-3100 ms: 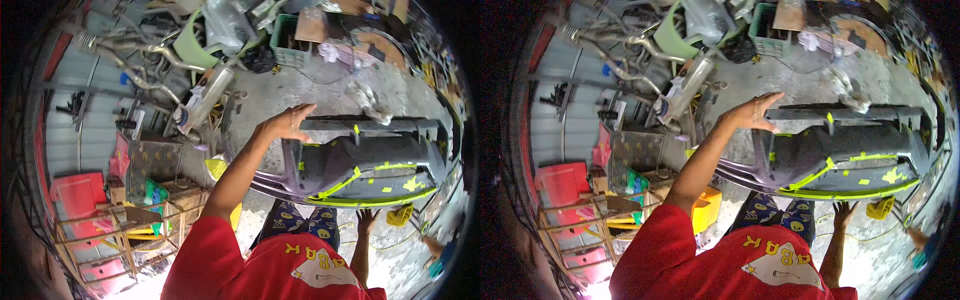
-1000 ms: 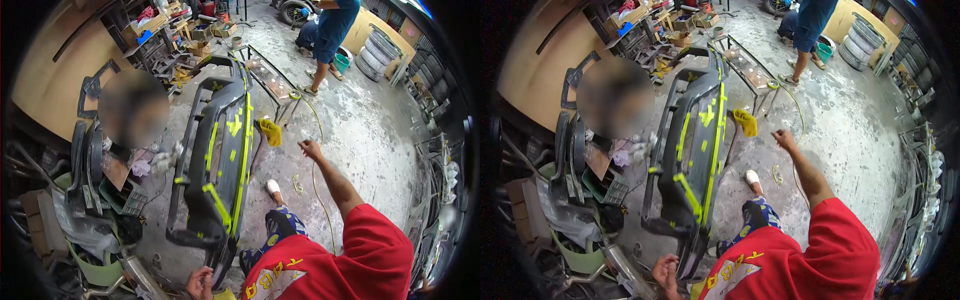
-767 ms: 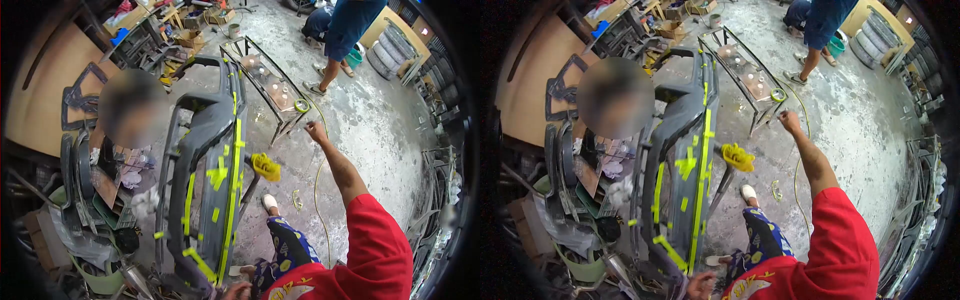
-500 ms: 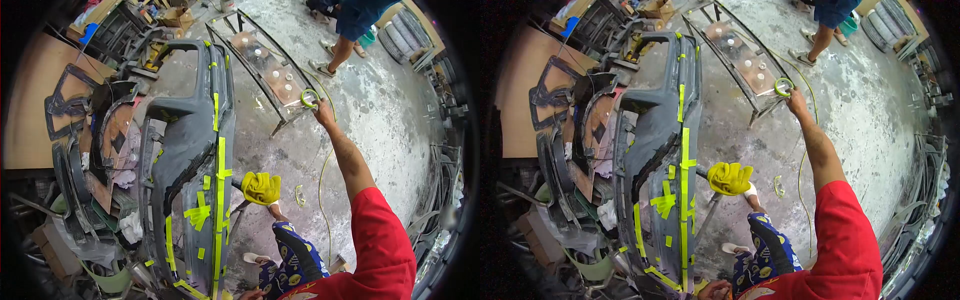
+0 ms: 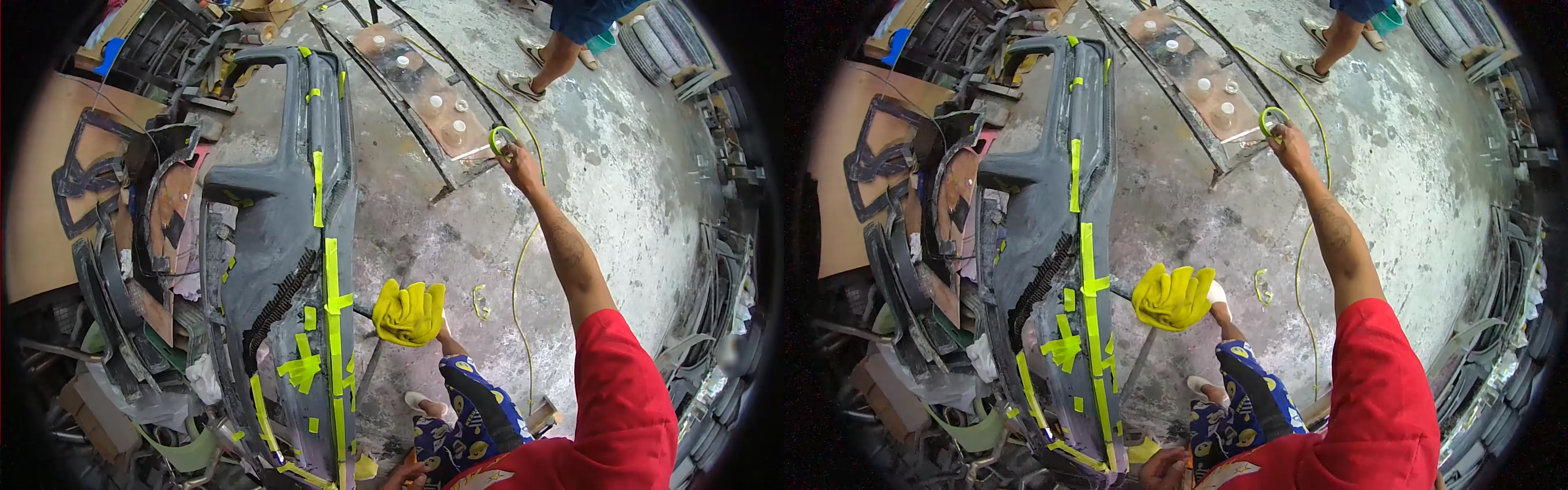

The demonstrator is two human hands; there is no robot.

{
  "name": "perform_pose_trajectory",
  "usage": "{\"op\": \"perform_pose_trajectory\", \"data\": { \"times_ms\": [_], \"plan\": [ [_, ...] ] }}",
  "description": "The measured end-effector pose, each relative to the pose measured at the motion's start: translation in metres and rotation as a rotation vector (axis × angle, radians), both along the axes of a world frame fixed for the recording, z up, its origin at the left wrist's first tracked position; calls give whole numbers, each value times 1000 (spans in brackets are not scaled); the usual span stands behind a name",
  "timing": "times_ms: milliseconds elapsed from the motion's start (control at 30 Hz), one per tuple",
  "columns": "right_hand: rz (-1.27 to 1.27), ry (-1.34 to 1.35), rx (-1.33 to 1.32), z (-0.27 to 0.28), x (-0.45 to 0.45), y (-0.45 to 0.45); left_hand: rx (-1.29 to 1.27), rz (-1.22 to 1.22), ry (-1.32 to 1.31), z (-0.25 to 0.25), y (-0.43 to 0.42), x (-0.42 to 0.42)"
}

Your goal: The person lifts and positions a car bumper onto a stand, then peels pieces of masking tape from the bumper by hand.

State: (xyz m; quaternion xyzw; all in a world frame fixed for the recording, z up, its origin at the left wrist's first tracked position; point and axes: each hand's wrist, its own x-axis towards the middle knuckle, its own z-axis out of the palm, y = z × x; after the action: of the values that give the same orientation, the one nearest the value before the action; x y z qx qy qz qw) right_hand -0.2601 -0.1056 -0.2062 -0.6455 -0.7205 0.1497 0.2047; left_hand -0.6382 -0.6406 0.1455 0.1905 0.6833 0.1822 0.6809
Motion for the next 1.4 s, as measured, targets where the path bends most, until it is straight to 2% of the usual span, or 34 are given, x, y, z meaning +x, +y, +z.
{"op": "perform_pose_trajectory", "data": {
  "times_ms": [67, 133, 167, 233, 267, 367, 467, 533, 600, 667, 733, 867, 900, 967, 1000, 1033, 1067, 1133, 1200, 1267, 1333, 1400],
  "plan": [
    [25, -11, 62, 8, 2, -8, -17, -54, 37, -1, 2, 2],
    [24, -17, -73, 19, 0, -25, -107, 110, 8, -2, 4, 9],
    [101, -74, -30, 20, -1, -33, -109, 109, 5, -1, 7, 11],
    [248, -127, 24, 19, -9, -45, -63, 271, -94, 0, 13, 16],
    [284, -164, -59, 24, -17, -49, -64, 271, -93, -1, 13, 16],
    [401, -119, -12, 13, -37, -61, -88, 192, -64, -19, 0, 15],
    [474, -107, -51, 15, -62, -58, -91, 282, -189, -29, -10, 14],
    [463, -145, -40, 3, -68, -52, -42, 181, -106, -12, 15, 16],
    [478, -127, -28, -3, -69, -47, -44, 160, -101, -39, -22, 11],
    [473, -147, -94, -3, -70, -44, -41, 134, -97, -41, -24, 10],
    [476, -141, -96, -4, -70, -42, 3, -66, 60, -17, 7, 14],
    [470, -84, -91, 11, -67, -43, -17, 34, -50, -30, -7, 18],
    [466, -85, -93, 20, -63, -42, -1, 130, -86, -27, -6, 21],
    [292, -85, 16, 35, -52, -36, 16, 229, -119, -32, -10, 19],
    [119, -80, -61, 30, -42, -26, 35, 123, -113, -42, -19, 14],
    [92, -75, -21, 24, -31, -12, 49, 15, -107, -46, -25, 12],
    [62, -70, 16, 17, -21, 3, 41, 14, -105, -42, -20, 15],
    [115, -64, 13, 3, -9, 26, -21, 65, -42, -32, -6, 25],
    [199, -27, 75, -11, -4, 39, -52, 64, -82, -43, -10, 22],
    [296, -100, -124, -20, 0, 48, -79, 64, -120, -49, -14, 22],
    [314, -30, -122, -22, 4, 57, -106, -25, -64, -50, -10, 25],
    [349, 117, -308, -20, 10, 68, -81, 20, -87, -53, -18, 20]
  ]
}}
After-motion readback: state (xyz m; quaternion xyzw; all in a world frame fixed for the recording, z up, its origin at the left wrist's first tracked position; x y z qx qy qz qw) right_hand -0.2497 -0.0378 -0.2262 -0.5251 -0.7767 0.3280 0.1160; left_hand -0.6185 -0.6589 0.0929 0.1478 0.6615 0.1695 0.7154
